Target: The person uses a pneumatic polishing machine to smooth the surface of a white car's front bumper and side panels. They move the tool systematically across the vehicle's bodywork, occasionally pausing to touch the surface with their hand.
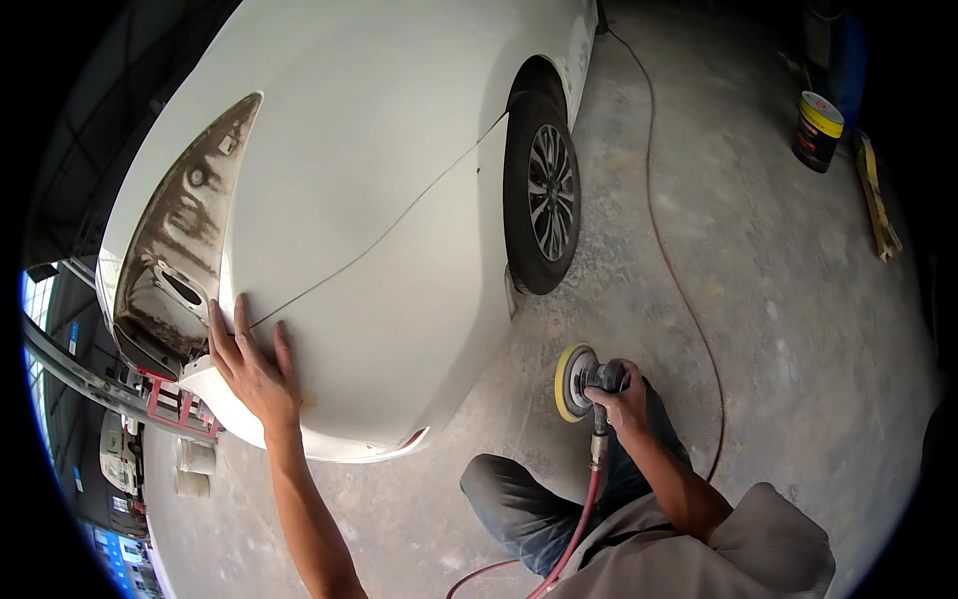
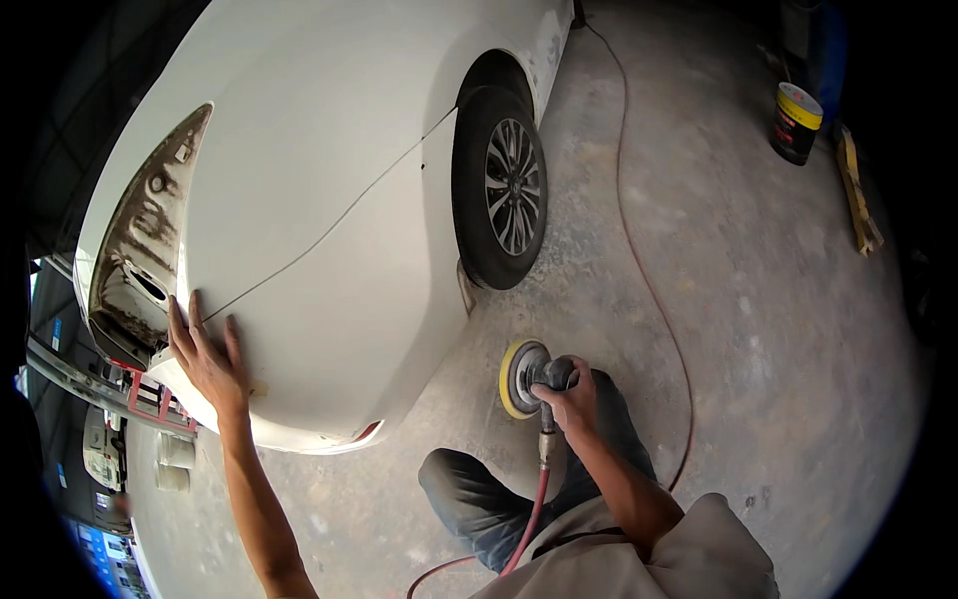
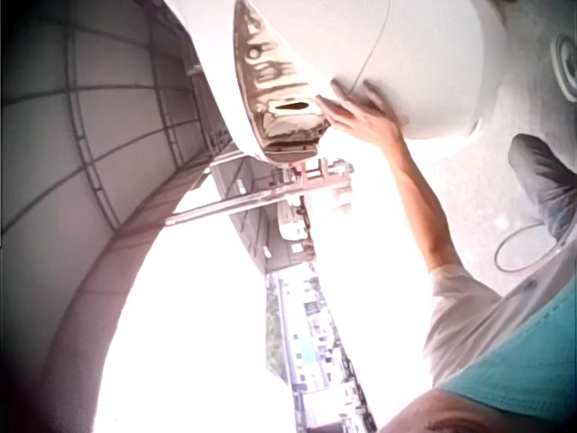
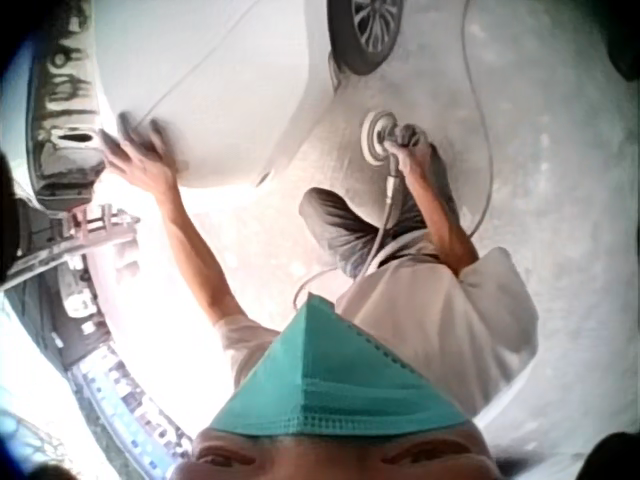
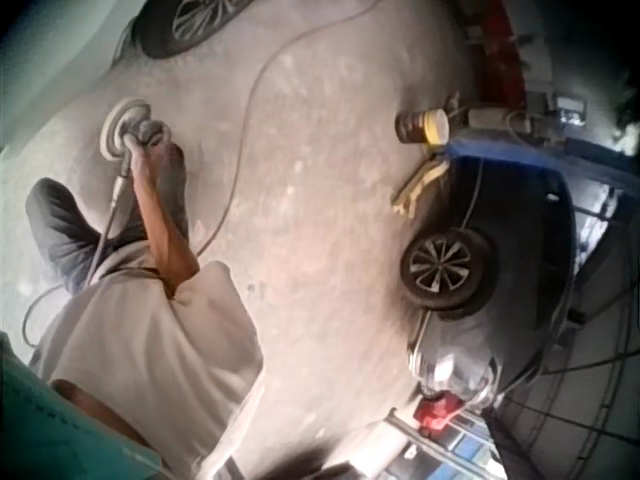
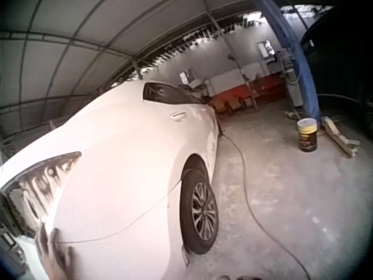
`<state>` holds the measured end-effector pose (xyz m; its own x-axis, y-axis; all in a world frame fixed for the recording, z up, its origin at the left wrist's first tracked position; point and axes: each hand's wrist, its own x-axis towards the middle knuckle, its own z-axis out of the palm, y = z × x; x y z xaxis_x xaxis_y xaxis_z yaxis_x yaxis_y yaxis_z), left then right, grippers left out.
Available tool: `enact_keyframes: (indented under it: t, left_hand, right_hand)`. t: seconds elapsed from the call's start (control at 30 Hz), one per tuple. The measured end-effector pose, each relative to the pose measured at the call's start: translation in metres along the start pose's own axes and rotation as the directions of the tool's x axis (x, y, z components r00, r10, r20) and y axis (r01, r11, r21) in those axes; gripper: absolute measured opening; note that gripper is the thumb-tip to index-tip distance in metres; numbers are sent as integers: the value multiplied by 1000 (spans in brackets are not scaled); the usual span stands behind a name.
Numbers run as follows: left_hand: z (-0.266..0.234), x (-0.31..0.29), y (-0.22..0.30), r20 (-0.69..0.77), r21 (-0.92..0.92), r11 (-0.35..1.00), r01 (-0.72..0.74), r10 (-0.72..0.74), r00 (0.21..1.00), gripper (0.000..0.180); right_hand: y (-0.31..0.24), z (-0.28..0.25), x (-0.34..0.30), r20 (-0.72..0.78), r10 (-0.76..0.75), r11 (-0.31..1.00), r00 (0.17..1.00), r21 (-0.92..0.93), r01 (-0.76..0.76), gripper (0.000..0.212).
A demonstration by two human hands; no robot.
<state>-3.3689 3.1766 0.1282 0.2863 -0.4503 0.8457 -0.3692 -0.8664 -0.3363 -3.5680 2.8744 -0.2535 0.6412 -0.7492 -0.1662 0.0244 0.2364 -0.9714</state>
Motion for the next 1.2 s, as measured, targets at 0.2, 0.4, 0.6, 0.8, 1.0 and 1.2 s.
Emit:
enact_keyframes:
  t: [0.2, 0.4, 0.6, 0.8, 1.0, 1.2]
  left_hand:
    - [-5, -3, 2, 3, 10, 1000, 9, -9, 1000, 54]
    - [1, -10, -2, -63, 30, 997, 76, -74, 995, 62]
    - [5, -16, -9, -26, 88, 986, 142, -141, 990, 65]
    - [1, -22, -17, 14, 147, 975, 164, -168, 986, 62]
    - [1, -19, -12, 27, 153, 978, 139, -145, 989, 63]
    - [3, -16, -10, 47, 186, 968, 169, -180, 983, 69]
  right_hand:
    - [-77, 21, 63, -67, -222, 975, 973, -28, 221, 72]
    - [-148, 63, 134, -68, -276, 961, 959, -36, 274, 74]
    - [-186, 114, 178, 15, -299, 952, 954, 79, 297, 71]
    - [-195, 136, 217, 105, -312, 944, 944, 147, 296, 71]
    - [-222, 142, 213, 149, -475, 872, 867, -56, 487, 71]
    - [-259, 150, 211, 299, -529, 793, 794, -159, 588, 66]
